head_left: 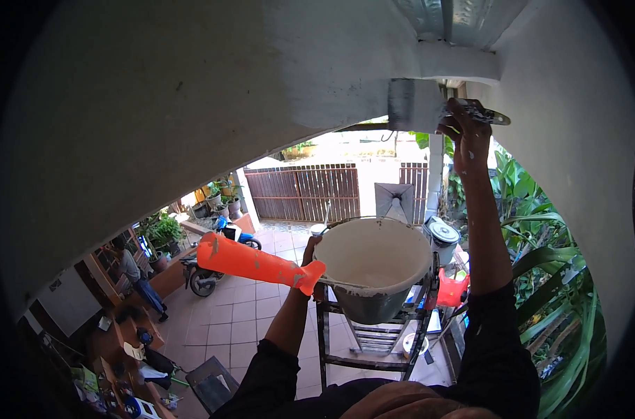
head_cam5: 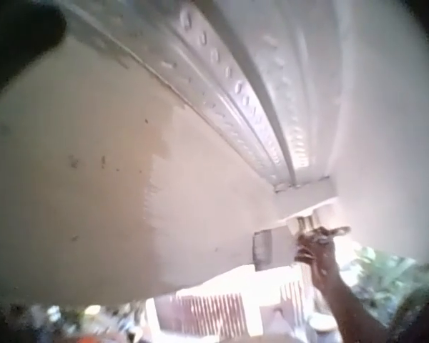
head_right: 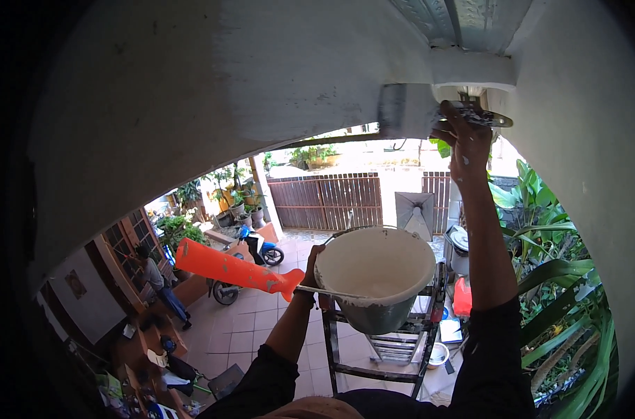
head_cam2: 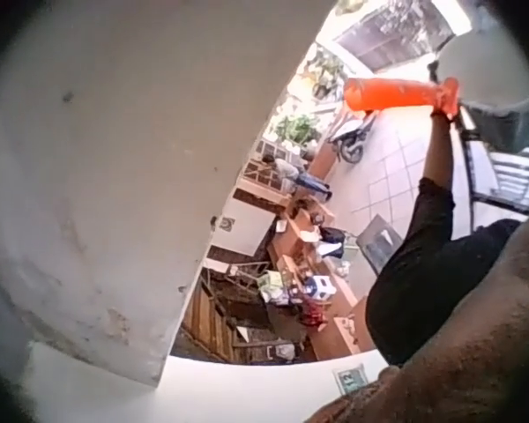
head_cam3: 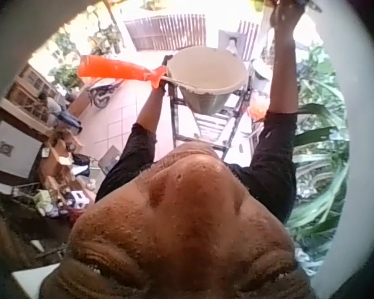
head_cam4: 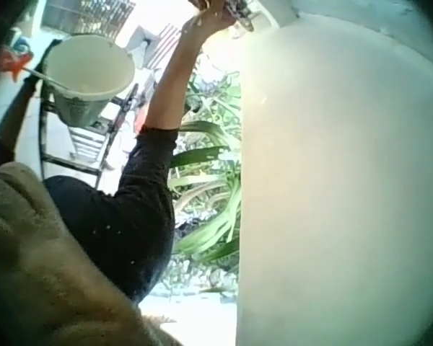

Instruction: The person is painting a ceiling using a brush and white paint while standing on a ladder.

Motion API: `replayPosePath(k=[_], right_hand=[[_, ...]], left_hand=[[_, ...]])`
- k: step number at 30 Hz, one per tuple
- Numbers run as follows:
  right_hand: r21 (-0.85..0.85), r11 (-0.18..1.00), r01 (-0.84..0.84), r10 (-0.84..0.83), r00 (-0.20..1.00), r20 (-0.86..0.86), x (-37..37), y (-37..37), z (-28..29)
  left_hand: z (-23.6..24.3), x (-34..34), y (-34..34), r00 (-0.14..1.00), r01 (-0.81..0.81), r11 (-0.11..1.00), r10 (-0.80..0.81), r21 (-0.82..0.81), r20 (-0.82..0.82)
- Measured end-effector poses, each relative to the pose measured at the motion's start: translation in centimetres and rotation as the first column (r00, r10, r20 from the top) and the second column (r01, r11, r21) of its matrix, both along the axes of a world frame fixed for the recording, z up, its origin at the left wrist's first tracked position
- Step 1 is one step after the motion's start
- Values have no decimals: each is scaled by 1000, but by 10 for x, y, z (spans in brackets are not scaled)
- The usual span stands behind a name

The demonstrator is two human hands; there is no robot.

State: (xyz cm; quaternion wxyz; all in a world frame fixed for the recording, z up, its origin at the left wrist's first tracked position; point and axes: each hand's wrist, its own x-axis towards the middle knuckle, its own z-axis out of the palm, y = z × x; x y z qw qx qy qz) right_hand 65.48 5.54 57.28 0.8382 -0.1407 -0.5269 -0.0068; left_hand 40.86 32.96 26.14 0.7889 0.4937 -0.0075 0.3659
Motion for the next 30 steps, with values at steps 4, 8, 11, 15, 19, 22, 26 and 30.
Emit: replayPosePath(k=[4,8,11,15,19,22,26,30], right_hand=[[1,960,281,-281,959,-50,-5,-11,9],[33,879,475,-475,870,135,-60,-24,15],[129,903,410,-427,890,160,-120,-52,11],[327,936,129,-231,927,294,-157,-79,18],[279,897,-344,177,856,486,-154,-99,37],[315,922,-225,14,832,554,-129,-113,48],[298,871,-391,215,848,485,-136,-89,34],[186,891,-413,358,894,270,-120,-37,18]], left_hand=[[0,14,-1,985,-113,979,87,-169,-150],[-13,19,5,973,-202,965,178,-170,-148],[-28,20,18,950,-302,938,281,-168,-139],[-49,19,37,934,-341,922,311,-182,-175],[-43,13,52,944,-257,941,194,-222,-268],[-26,26,16,906,-399,913,377,-88,-192],[-6,17,-3,942,-306,939,274,-158,-195],[7,9,-13,974,-205,960,181,-190,-136]])
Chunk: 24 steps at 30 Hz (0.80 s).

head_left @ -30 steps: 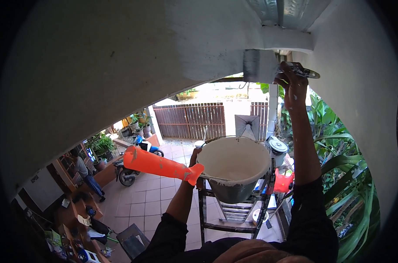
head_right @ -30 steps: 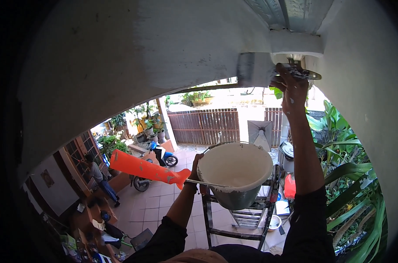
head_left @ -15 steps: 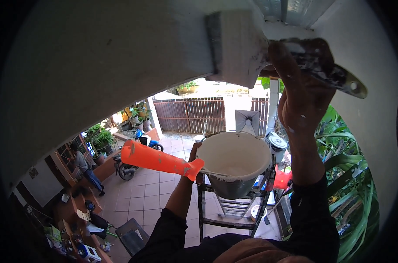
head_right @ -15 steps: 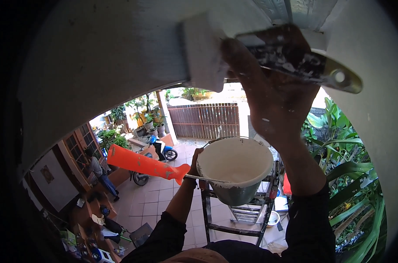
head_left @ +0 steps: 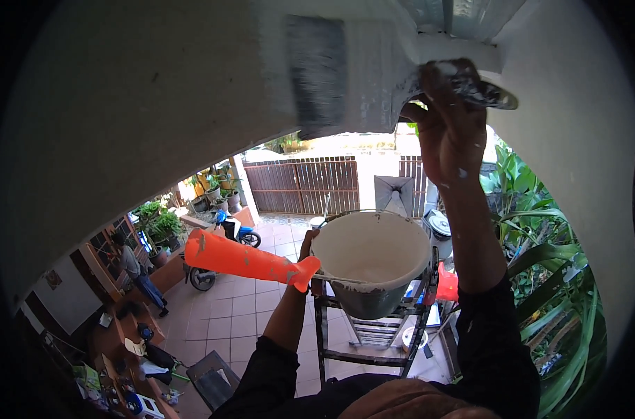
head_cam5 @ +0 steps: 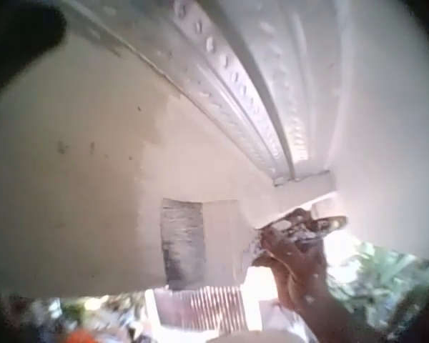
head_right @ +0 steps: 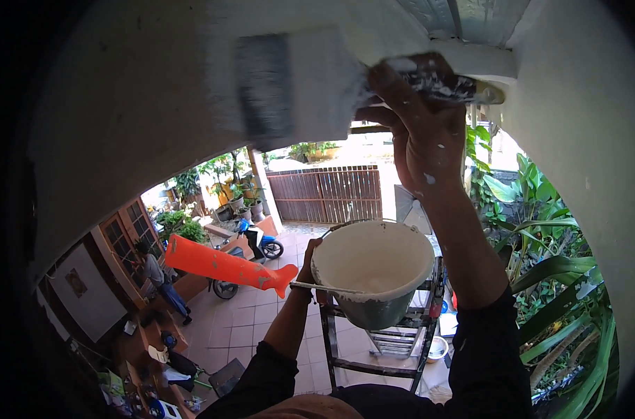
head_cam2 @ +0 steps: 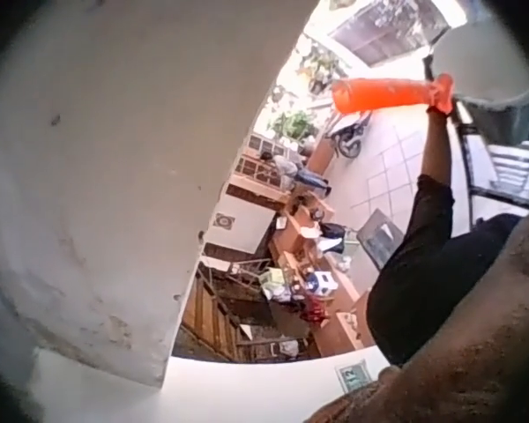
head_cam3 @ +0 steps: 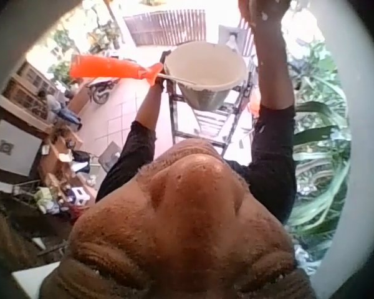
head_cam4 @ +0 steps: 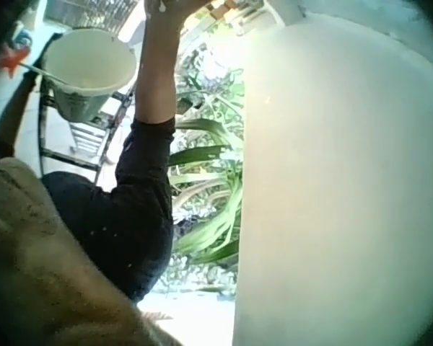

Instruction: The person is painting a ceiling using a brush and white paint while standing on a ladder.

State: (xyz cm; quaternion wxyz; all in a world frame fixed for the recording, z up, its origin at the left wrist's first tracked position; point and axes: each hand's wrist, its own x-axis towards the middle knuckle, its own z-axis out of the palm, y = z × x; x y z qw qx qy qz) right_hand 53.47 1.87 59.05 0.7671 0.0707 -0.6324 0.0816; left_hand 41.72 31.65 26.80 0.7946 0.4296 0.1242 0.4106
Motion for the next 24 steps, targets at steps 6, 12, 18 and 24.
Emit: replayPosePath(k=[6,12,18,24], right_hand=[[-130,976,172,-198,955,-220,82,44,-25],[-247,917,313,-382,866,-321,119,51,-37],[-117,763,636,-636,706,-311,133,44,-34],[59,738,672,-657,736,-160,5,7,-35]], left_hand=[[8,18,-5,997,-65,994,68,86,-32],[11,0,-7,999,-25,1000,24,17,31],[39,7,-46,1000,6,1000,-6,19,9],[-6,-9,15,1000,15,1000,-15,2,17]])
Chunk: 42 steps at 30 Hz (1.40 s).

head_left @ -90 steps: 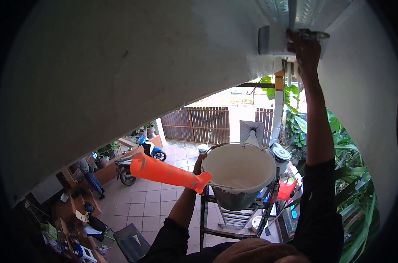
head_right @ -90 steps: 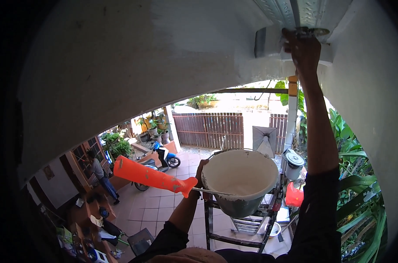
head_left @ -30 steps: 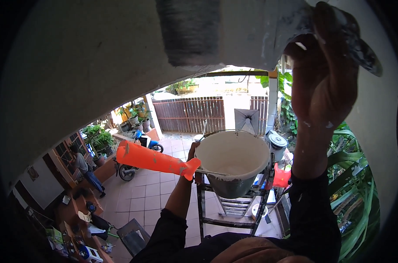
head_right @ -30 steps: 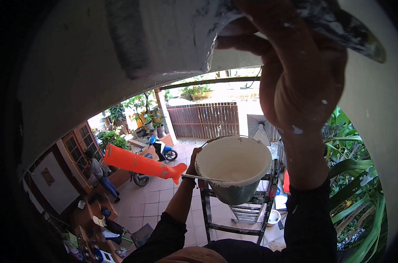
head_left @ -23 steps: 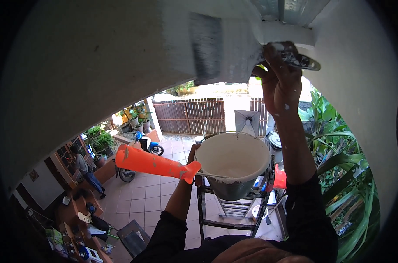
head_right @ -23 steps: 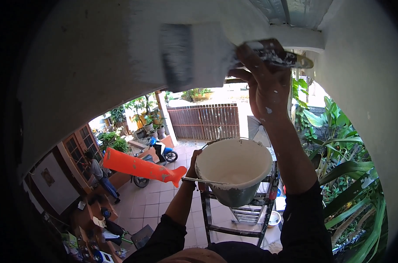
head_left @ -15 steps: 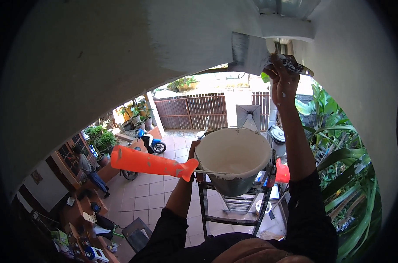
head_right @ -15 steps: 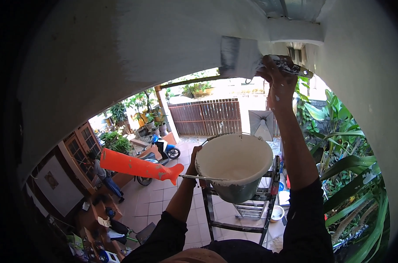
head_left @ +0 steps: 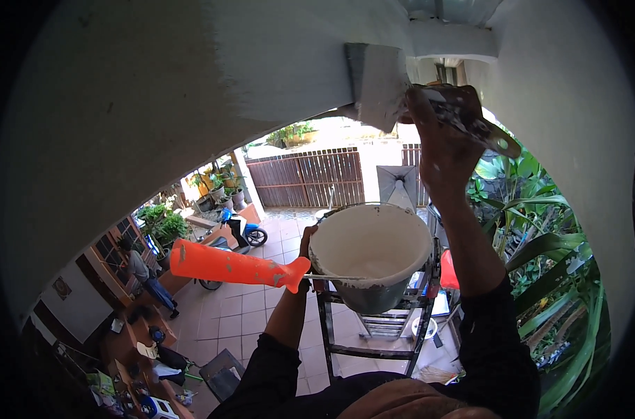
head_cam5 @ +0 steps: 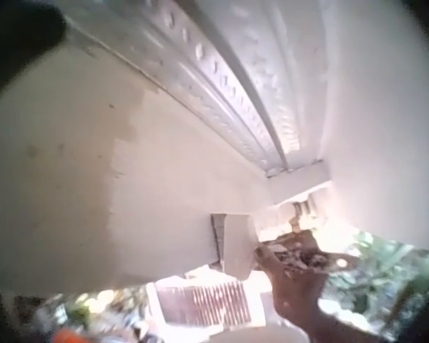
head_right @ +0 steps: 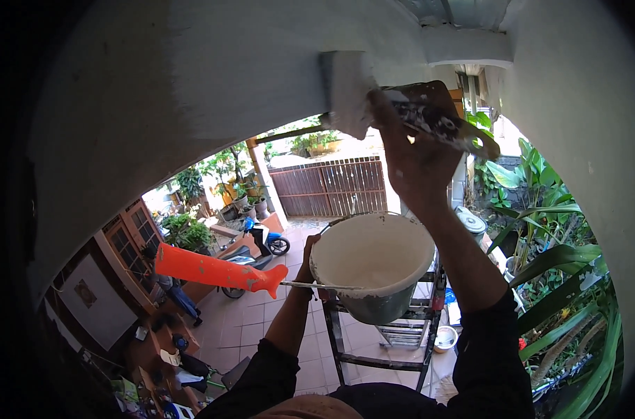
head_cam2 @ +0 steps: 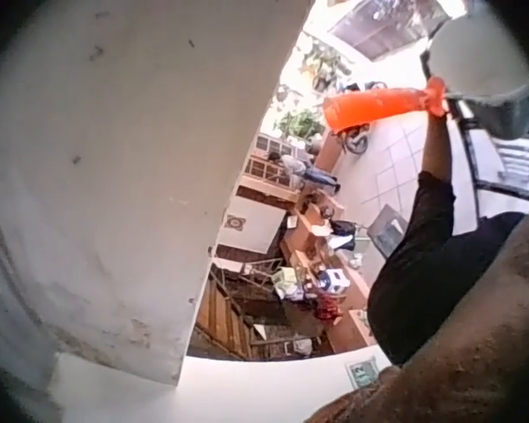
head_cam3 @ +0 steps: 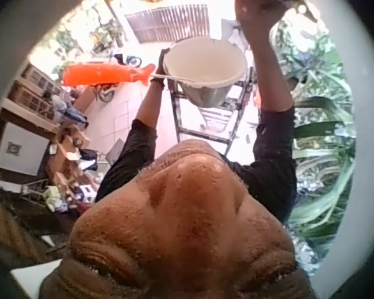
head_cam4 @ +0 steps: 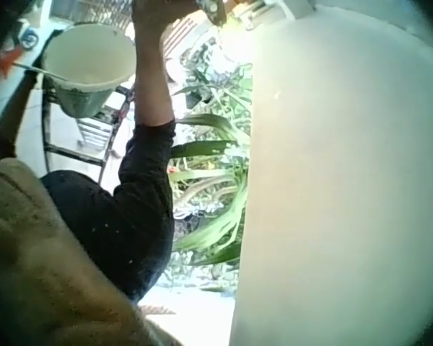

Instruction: The person is painting a ceiling using a brush and white paint while standing on a ladder.

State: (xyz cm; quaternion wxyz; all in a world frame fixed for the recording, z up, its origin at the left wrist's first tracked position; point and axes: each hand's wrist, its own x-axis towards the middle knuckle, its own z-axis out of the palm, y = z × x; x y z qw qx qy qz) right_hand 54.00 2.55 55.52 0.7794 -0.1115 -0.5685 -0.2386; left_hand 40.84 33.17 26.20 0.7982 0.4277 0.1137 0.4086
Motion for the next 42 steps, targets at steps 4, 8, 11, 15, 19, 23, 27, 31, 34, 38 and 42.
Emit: replayPosePath(k=[4,8,11,15,19,23,27,31,34,38,42], right_hand=[[113,942,-317,313,948,55,-22,-25,6],[113,943,-314,273,920,283,-23,-46,30],[130,904,-407,356,885,299,-2,-51,44],[-14,756,-654,614,702,360,7,-32,43],[-118,667,-735,737,675,-38,10,10,28],[-139,776,-615,578,782,-231,71,43,15],[-127,879,-460,418,871,-260,132,64,9],[-153,957,-247,183,922,-342,166,57,24],[-185,969,163,-203,954,-222,192,64,43],[77,768,636,-639,768,28,135,38,91],[-2,770,638,-633,764,129,63,3,108]], left_hand=[[25,13,-35,997,51,998,-53,-33,-63],[19,6,-20,996,49,999,-47,22,-70],[15,11,-15,996,69,993,-63,91,-62],[9,14,-9,994,72,997,-69,39,-85],[12,10,-10,995,75,996,-72,42,-66],[1,10,0,998,29,995,-24,94,-49],[-20,6,30,994,107,994,-107,-10,-9],[-20,14,27,998,63,998,-63,16,-3],[-7,17,8,993,111,994,-112,23,34],[12,14,-20,997,77,996,-78,-45,-10],[20,4,-31,998,60,998,-60,31,26]])
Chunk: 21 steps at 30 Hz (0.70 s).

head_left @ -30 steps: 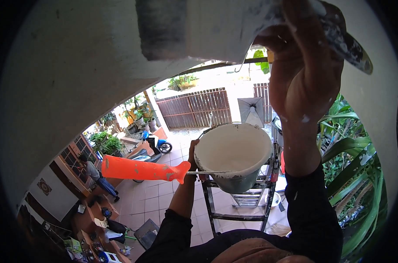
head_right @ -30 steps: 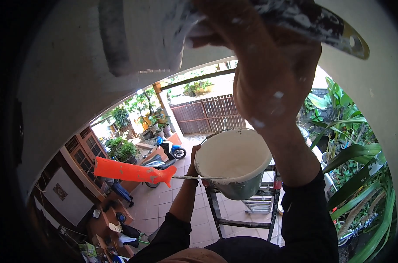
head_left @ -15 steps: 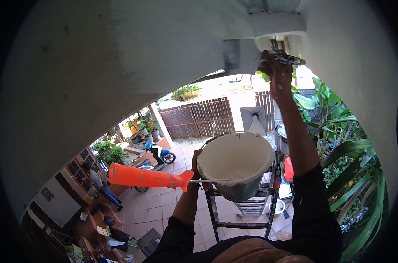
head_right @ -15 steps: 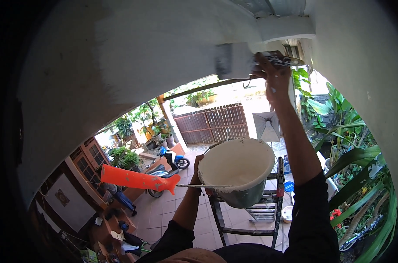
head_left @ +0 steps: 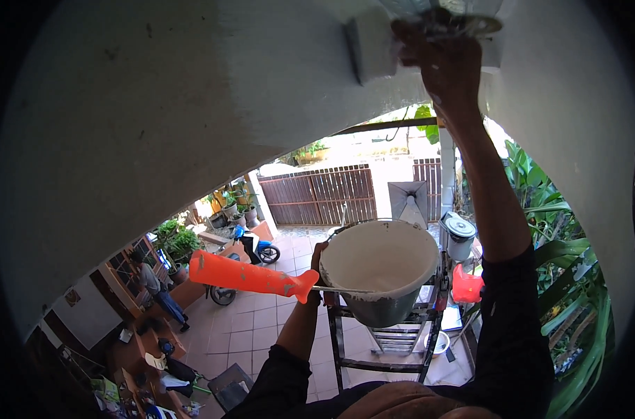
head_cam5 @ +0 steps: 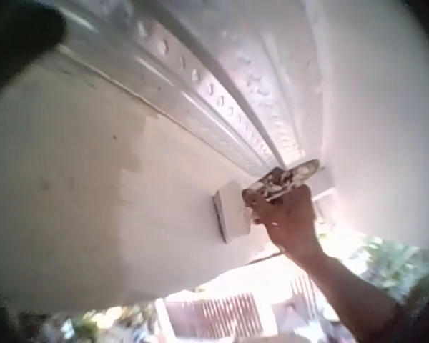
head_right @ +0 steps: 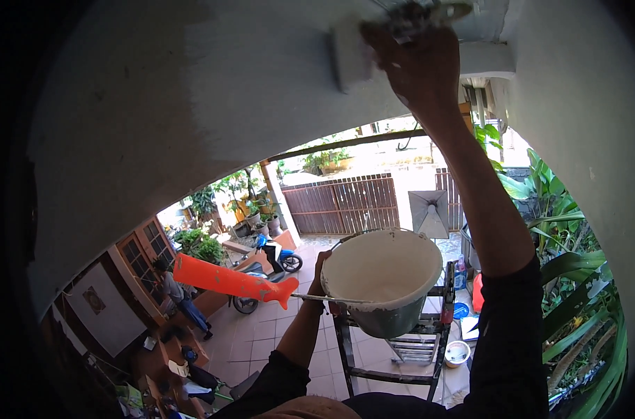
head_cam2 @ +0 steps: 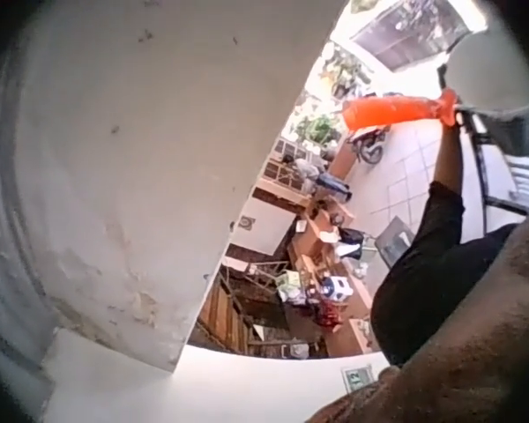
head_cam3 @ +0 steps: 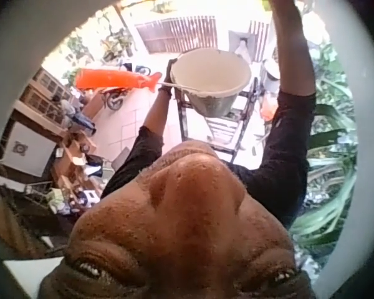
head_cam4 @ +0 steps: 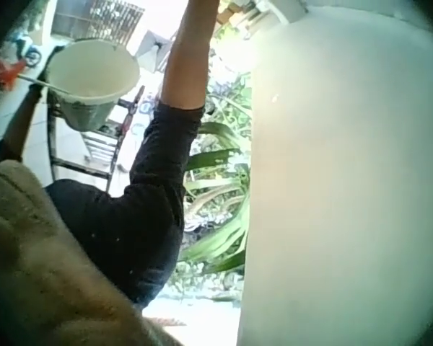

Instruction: The person is painting a ceiling using a brush and white paint while standing on a ladder.

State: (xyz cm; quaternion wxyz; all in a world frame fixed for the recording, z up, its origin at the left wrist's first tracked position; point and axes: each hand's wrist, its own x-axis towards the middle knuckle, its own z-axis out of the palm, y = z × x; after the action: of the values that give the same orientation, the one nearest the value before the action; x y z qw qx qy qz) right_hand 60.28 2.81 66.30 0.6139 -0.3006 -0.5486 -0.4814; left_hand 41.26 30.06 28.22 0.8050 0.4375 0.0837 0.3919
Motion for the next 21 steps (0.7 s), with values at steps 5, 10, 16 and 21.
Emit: replayPosePath(k=[5,10,16,21], right_hand=[[-156,577,-801,816,568,105,-86,-65,24],[-324,487,-811,863,389,323,-69,-78,52],[-229,326,-917,862,388,-326,-12,11,47],[-201,496,-845,868,491,76,119,77,23]], left_hand=[[14,2,-16,997,-52,991,44,-122,-62],[12,13,-5,997,-26,999,23,-41,-71],[-14,-12,20,995,-32,999,31,-9,-90],[-27,5,37,999,-5,1000,5,12,-36]])
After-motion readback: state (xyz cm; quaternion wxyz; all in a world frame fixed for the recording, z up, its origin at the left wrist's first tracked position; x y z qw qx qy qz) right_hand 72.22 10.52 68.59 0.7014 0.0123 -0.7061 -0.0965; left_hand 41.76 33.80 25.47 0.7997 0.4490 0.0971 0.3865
